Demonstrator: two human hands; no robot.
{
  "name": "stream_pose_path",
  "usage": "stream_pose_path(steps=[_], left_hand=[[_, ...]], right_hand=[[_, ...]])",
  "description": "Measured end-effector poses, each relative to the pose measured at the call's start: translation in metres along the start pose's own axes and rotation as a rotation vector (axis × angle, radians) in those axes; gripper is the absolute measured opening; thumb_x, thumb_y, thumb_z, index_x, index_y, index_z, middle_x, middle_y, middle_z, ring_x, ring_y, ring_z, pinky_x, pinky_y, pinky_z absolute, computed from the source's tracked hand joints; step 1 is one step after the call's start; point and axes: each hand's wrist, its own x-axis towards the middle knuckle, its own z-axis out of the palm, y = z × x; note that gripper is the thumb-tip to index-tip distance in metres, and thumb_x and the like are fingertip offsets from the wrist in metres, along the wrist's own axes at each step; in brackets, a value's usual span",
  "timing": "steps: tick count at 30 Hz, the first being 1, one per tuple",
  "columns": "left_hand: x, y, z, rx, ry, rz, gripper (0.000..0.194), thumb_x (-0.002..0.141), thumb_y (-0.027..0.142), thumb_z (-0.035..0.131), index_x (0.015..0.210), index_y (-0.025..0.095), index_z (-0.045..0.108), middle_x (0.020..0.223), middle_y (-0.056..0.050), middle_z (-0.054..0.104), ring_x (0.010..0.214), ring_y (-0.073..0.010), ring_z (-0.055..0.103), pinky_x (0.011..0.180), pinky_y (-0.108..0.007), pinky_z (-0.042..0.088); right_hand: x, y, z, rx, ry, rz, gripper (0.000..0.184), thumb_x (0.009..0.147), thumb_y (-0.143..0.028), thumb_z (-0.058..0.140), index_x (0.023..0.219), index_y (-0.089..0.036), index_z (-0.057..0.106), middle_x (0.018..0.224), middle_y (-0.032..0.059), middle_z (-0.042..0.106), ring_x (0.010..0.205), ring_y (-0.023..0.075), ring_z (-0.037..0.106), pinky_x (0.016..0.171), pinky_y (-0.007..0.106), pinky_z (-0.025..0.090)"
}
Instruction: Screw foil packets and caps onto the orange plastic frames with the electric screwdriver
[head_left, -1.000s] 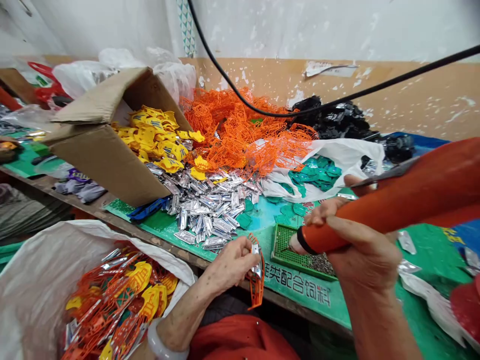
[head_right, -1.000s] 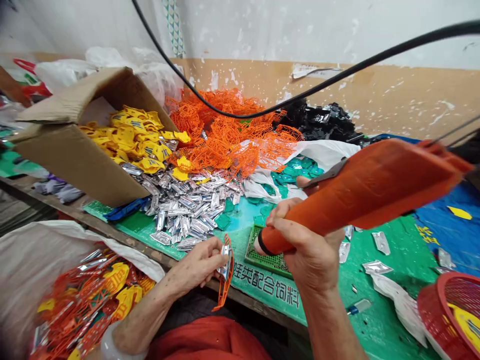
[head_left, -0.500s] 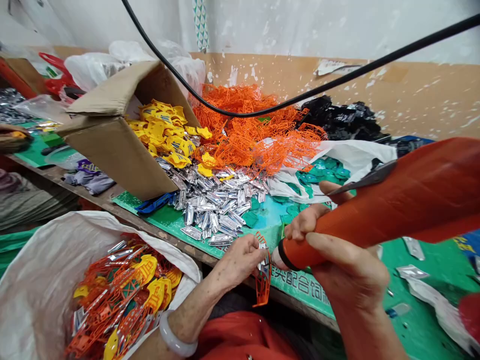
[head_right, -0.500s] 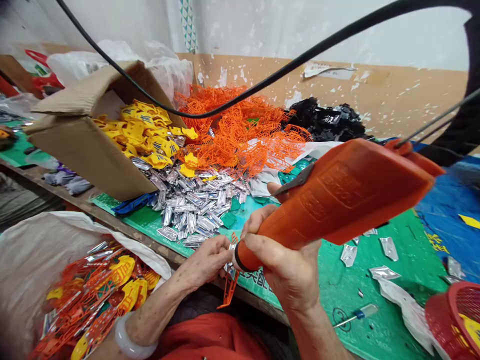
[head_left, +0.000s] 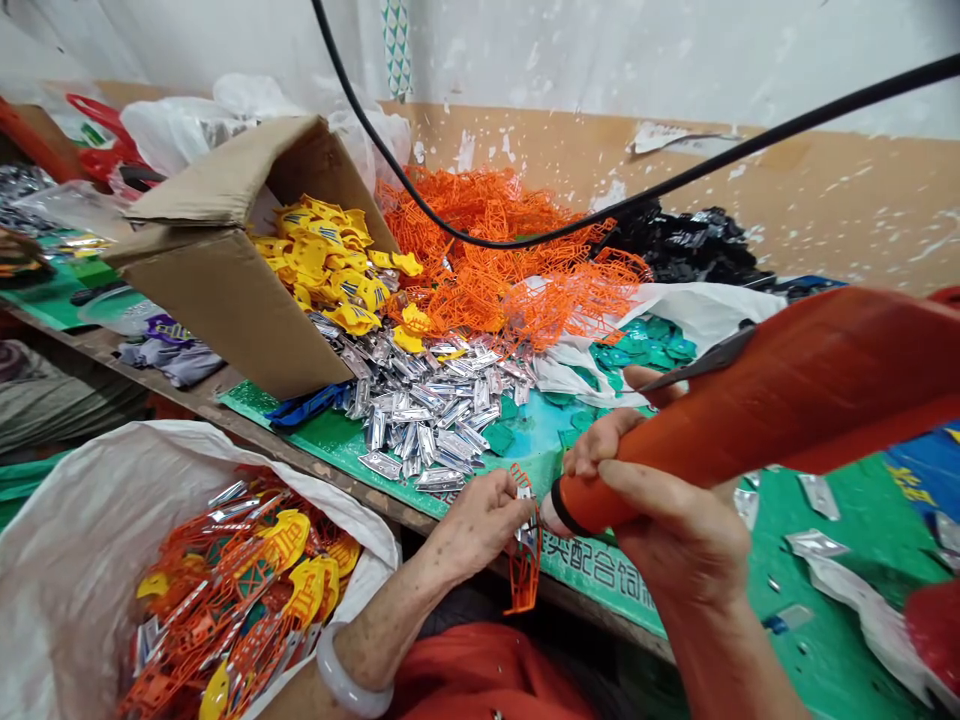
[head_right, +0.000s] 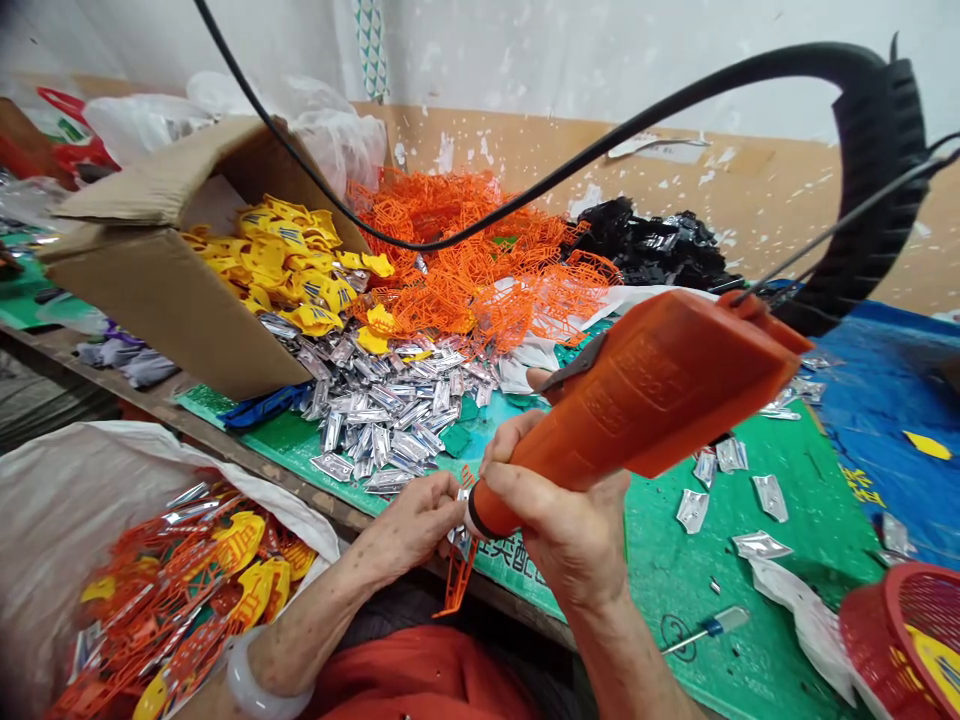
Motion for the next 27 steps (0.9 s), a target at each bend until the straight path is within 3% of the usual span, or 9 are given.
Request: stream_pose_path(steps=[6, 15, 22, 27], left_hand=[[-0.001, 0.0, 0.0, 0.006, 0.009, 0.007, 0.012, 0.077, 0.03, 0.054, 0.071, 0.02, 0.052, 0.052, 0.007, 0.049, 0.047, -0.0114, 0.043, 0.047, -0.022, 0.026], [0.001, -0.007, 0.005, -0.04, 0.014, 0.015, 0.015, 0.076, 0.034, 0.054, 0.073, 0.02, 0.049, 0.056, 0.006, 0.049, 0.049, -0.0112, 0.043, 0.047, -0.022, 0.026], [0.008, -0.015, 0.012, -0.13, 0.055, 0.02, 0.019, 0.072, 0.033, 0.06, 0.068, 0.021, 0.046, 0.055, 0.006, 0.045, 0.052, -0.0112, 0.042, 0.048, -0.022, 0.028], [0.009, -0.018, 0.014, -0.19, 0.032, -0.009, 0.024, 0.073, 0.037, 0.061, 0.068, 0.021, 0.044, 0.054, 0.007, 0.041, 0.05, -0.0099, 0.038, 0.048, -0.021, 0.026]], right_hand=[[-0.001, 0.0, 0.0, -0.029, -0.004, -0.016, 0.047, 0.06, -0.012, 0.071, 0.103, -0.028, 0.061, 0.068, -0.0039, 0.063, 0.059, 0.015, 0.058, 0.057, 0.031, 0.05], [-0.004, 0.001, 0.003, -0.194, 0.0, 0.014, 0.017, 0.061, -0.014, 0.071, 0.072, -0.02, 0.061, 0.066, -0.0032, 0.059, 0.058, 0.0134, 0.057, 0.056, 0.031, 0.051], [-0.011, 0.01, -0.003, -0.277, -0.054, -0.026, 0.014, 0.065, -0.017, 0.069, 0.077, -0.021, 0.062, 0.068, -0.0018, 0.059, 0.061, 0.014, 0.057, 0.058, 0.031, 0.052], [-0.013, 0.013, -0.003, -0.284, -0.031, -0.059, 0.027, 0.065, -0.018, 0.071, 0.091, -0.023, 0.063, 0.067, -0.0027, 0.059, 0.061, 0.0152, 0.057, 0.058, 0.032, 0.051]])
